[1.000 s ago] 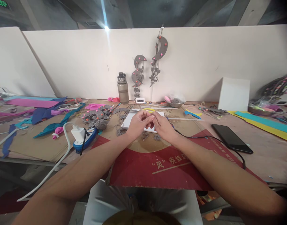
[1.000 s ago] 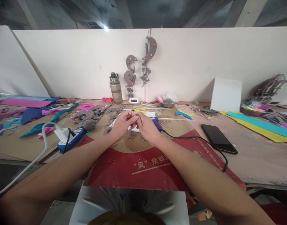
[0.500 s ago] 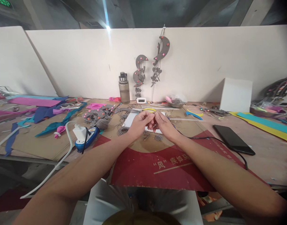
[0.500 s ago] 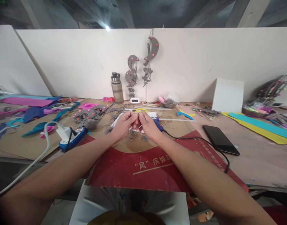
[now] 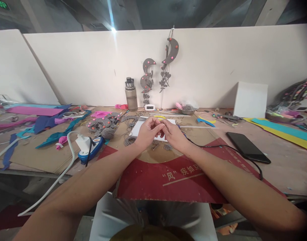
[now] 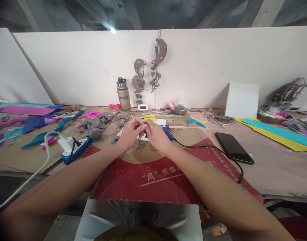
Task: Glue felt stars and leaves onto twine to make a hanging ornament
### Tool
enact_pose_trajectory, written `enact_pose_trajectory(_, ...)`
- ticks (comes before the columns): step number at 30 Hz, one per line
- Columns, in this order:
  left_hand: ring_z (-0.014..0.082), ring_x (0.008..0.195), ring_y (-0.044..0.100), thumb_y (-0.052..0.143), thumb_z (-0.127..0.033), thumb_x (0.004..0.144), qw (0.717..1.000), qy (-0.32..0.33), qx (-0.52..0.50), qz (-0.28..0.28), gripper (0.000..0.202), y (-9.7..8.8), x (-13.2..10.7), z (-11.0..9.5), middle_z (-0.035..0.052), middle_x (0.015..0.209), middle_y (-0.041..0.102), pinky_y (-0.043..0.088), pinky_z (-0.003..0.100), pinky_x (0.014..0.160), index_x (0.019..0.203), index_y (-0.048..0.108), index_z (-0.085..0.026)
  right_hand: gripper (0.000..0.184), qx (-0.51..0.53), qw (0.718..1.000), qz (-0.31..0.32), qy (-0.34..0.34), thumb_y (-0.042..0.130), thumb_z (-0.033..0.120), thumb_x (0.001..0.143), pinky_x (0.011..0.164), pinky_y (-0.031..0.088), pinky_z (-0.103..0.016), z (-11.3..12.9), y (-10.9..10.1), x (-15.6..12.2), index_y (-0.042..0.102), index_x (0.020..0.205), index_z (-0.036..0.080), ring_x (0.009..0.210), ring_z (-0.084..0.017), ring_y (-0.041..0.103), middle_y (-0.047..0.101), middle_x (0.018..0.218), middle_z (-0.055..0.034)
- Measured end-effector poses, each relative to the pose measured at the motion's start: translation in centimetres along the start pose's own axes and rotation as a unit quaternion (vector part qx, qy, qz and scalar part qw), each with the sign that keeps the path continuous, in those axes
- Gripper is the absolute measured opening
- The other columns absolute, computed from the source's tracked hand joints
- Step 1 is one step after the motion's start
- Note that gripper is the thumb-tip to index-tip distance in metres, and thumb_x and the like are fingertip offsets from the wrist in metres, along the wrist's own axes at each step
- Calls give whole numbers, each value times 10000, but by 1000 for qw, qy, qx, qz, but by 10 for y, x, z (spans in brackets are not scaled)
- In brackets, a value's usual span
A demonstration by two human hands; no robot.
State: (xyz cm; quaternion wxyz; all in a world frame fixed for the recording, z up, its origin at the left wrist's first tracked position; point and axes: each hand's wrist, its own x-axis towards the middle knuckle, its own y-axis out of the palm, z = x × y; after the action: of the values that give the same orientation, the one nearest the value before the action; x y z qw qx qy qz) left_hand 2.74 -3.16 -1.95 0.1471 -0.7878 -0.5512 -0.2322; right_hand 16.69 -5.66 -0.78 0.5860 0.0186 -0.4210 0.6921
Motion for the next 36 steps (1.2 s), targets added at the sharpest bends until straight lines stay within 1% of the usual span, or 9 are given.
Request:
enact_pose_trajectory(5, 65, 486, 497, 641, -311, 804, 999, -23, 14, 17, 211, -1, 1, -1, -51, 559, 540, 382, 189, 478, 795, 489, -165, 241, -47, 999, -7, -21, 307, 330, 981, 638, 411, -276, -4, 1, 1, 473, 871, 194, 633, -131, 528, 584, 730, -12)
enact_pose_trajectory(10, 68, 502, 472, 637, -323, 804, 998, -40, 36, 38, 224, -6, 2, 2, -33, 580, 551, 382, 199, 500, 761, 483, -167, 230, -65, 997, -13, -46, 325, 287, 978, 666, 403, -273, -6, 1, 1, 484, 839, 195, 652, -130, 533, 591, 758, -16)
enact_pose_trajectory(15, 67, 500, 442, 621, -348, 817, 997, -20, 69, 18, 241, -6, 1, 3, -45, 560, 513, 368, 199, 503, 742, 476, -172, 258, -93, 994, -22, -61, 314, 291, 981, 690, 395, -283, -4, -1, 1, 506, 841, 189, 674, -141, 521, 591, 789, -32)
enact_pose_trajectory(19, 72, 498, 449, 639, -365, 800, 997, -35, 64, 26, 255, -6, 2, 4, -34, 580, 537, 371, 204, 498, 746, 484, -170, 259, -117, 990, -24, -78, 307, 259, 975, 713, 393, -292, -6, -1, 2, 507, 830, 184, 705, -148, 515, 592, 818, -47)
enact_pose_trajectory(22, 70, 500, 449, 657, -387, 786, 997, -39, 60, 32, 288, -7, 3, 3, -37, 578, 529, 365, 202, 501, 729, 476, -170, 256, -97, 993, -20, -68, 325, 274, 975, 709, 399, -287, -7, -1, 2, 517, 831, 185, 699, -141, 522, 597, 814, -40)
enact_pose_trajectory(26, 69, 498, 435, 627, -414, 814, 998, -22, 53, 32, 312, -6, 0, -4, -45, 528, 498, 357, 203, 515, 700, 477, -164, 281, -33, 999, -15, -19, 343, 374, 977, 662, 417, -275, -8, 1, 0, 536, 895, 187, 662, -131, 536, 605, 789, -23)
enact_pose_trajectory(30, 76, 495, 466, 625, -425, 819, 999, -20, 7, 34, 316, -4, -2, -7, -45, 523, 500, 373, 212, 520, 716, 483, -163, 311, 33, 999, -10, 5, 347, 453, 968, 623, 431, -264, -8, 3, -1, 513, 912, 196, 623, -124, 540, 610, 735, -4)
enact_pose_trajectory(34, 79, 488, 485, 583, -442, 850, 998, -27, -50, 38, 327, -4, -1, 1, -34, 541, 511, 381, 218, 506, 715, 487, -160, 337, 55, 998, -10, -3, 293, 446, 982, 615, 439, -256, -7, 5, 0, 465, 823, 204, 619, -118, 542, 605, 716, -3)
enact_pose_trajectory(36, 78, 482, 490, 586, -443, 848, 997, -23, -60, 31, 323, -4, 0, 4, -37, 538, 510, 380, 216, 498, 724, 488, -162, 326, 44, 999, -6, -2, 297, 430, 983, 608, 438, -255, -6, 4, 0, 465, 821, 203, 615, -117, 541, 605, 725, -7)
